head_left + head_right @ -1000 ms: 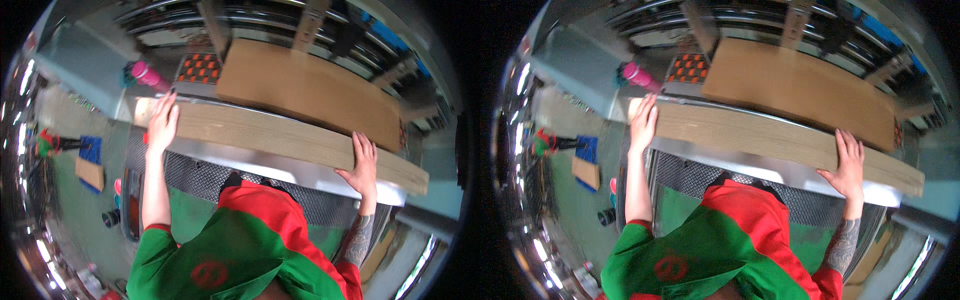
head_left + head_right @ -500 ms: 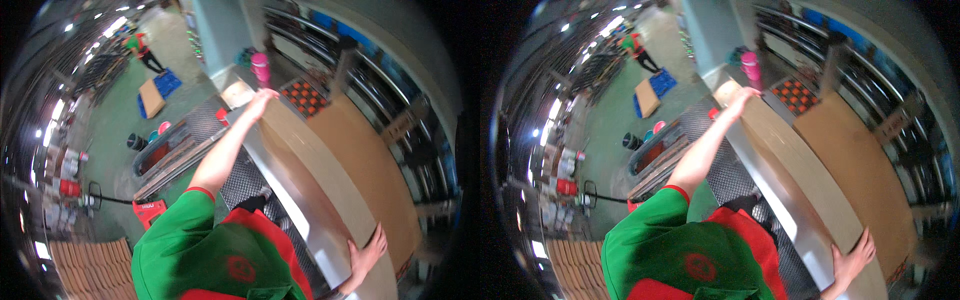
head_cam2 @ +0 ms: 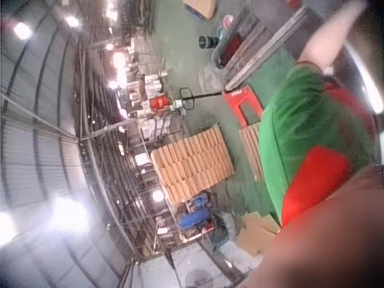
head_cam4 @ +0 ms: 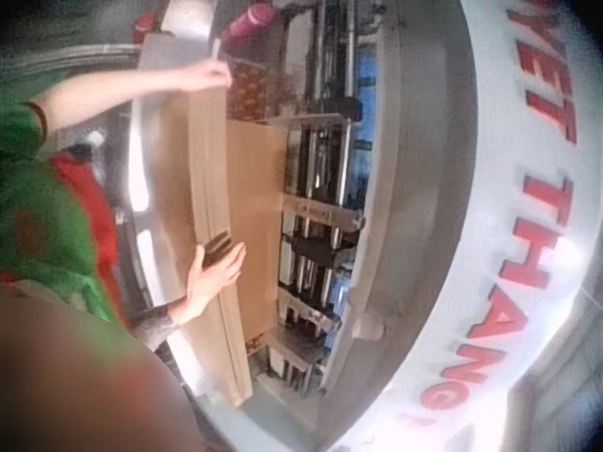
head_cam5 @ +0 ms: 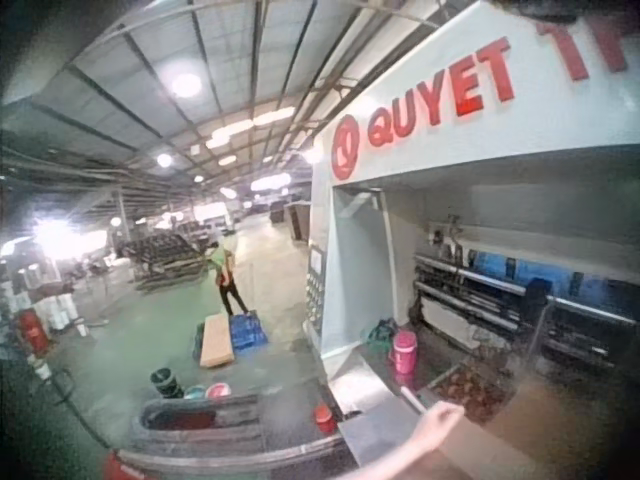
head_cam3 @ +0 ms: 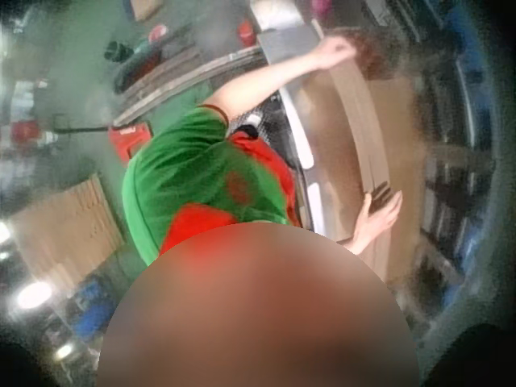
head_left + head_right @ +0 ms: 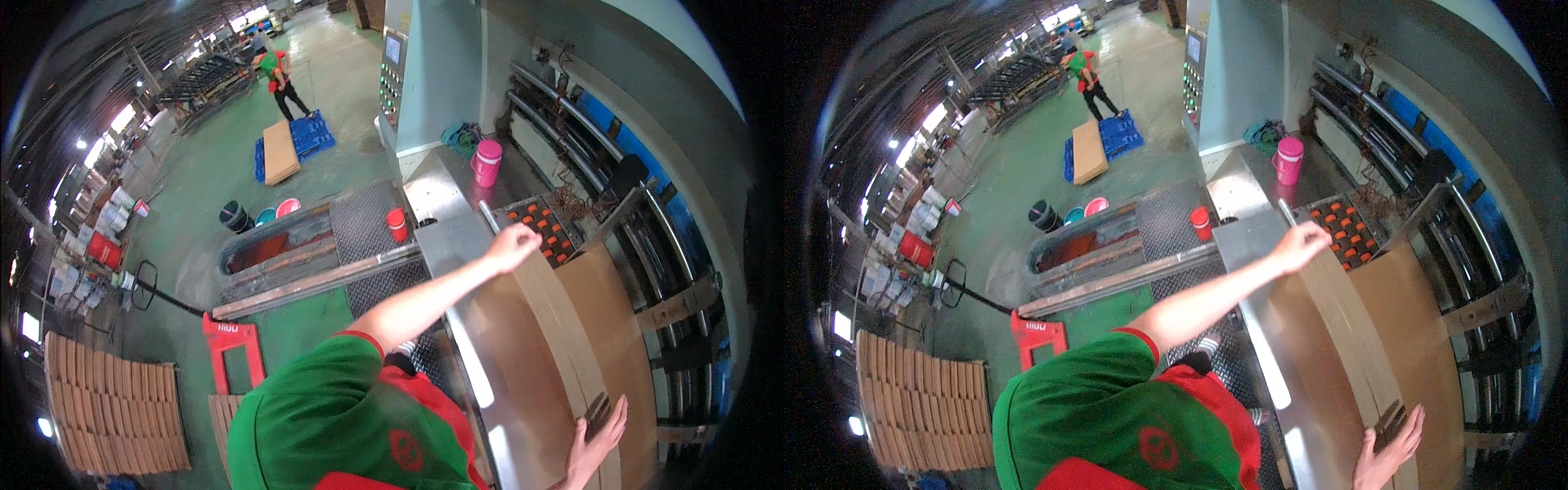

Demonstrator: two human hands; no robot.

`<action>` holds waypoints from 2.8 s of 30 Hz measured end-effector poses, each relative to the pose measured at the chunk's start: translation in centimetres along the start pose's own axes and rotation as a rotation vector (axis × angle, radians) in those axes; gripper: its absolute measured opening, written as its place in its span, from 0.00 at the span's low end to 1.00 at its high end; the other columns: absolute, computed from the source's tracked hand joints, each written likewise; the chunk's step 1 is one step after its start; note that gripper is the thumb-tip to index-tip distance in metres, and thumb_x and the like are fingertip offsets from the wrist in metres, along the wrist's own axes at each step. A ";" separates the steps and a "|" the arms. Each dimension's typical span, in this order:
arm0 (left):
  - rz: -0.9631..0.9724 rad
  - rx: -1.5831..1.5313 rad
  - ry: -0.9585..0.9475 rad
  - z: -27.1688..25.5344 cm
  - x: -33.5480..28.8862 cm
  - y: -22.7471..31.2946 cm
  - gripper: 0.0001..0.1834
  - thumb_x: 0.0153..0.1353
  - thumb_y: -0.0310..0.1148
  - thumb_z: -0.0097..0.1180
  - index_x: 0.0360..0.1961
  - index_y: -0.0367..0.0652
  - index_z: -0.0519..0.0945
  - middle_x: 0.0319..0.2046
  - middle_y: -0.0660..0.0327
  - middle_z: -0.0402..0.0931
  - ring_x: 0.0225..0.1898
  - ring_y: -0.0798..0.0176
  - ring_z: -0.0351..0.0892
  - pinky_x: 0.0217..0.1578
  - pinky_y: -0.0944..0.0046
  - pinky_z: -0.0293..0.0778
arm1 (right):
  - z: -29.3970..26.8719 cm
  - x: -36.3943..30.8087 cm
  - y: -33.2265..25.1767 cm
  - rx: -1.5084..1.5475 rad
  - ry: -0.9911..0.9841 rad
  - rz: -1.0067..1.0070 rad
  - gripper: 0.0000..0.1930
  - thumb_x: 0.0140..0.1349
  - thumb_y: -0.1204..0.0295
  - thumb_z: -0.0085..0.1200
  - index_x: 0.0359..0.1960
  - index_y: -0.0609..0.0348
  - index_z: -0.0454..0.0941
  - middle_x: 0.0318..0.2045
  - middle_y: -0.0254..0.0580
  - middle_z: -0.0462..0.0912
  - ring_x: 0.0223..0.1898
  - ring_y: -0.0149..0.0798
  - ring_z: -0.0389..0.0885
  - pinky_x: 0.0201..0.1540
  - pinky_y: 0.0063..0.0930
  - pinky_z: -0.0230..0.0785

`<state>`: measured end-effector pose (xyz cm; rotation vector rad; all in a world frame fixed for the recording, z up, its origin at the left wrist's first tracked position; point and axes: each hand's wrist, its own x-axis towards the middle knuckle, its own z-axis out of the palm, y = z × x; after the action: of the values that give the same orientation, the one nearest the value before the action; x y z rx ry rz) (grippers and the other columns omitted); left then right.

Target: The person repeatedly picks up flat cardboard sheets from a conveyor and stacks them on a metal platform. They align each sheet by hand and place it on top of the growing stack. The process continues throughout the clip with no other objects handled.

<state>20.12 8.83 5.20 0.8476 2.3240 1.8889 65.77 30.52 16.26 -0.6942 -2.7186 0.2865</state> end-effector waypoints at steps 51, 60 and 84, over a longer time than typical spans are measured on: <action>-0.377 -0.908 -0.050 -2.9 -1.8 -5.2 0.21 0.85 0.41 0.40 0.65 0.37 0.75 0.63 0.56 0.77 0.66 0.60 0.75 0.71 0.59 0.68 | 17.8 29.9 -26.6 0.438 -0.164 -0.531 0.23 0.70 0.48 0.62 0.49 0.57 0.83 0.44 0.49 0.84 0.51 0.57 0.85 0.69 0.62 0.71; -0.104 0.674 0.016 -11.1 3.2 -35.4 0.27 0.77 0.45 0.58 0.64 0.33 0.77 0.62 0.41 0.77 0.67 0.33 0.73 0.71 0.35 0.65 | 17.8 30.3 -26.3 0.373 -0.456 -0.666 0.34 0.60 0.36 0.69 0.42 0.60 0.79 0.42 0.49 0.81 0.48 0.55 0.83 0.57 0.51 0.78; -0.344 1.230 0.072 -6.8 9.6 -46.0 0.26 0.74 0.56 0.52 0.47 0.41 0.82 0.45 0.49 0.85 0.51 0.40 0.85 0.51 0.36 0.76 | 18.2 28.1 -28.0 0.326 -0.831 -0.624 0.22 0.57 0.49 0.63 0.28 0.58 0.87 0.36 0.38 0.82 0.53 0.46 0.79 0.60 0.49 0.72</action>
<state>-8.37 1.52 -32.10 0.2854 3.2669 0.2139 23.99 18.24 14.03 0.4924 -3.3045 0.9981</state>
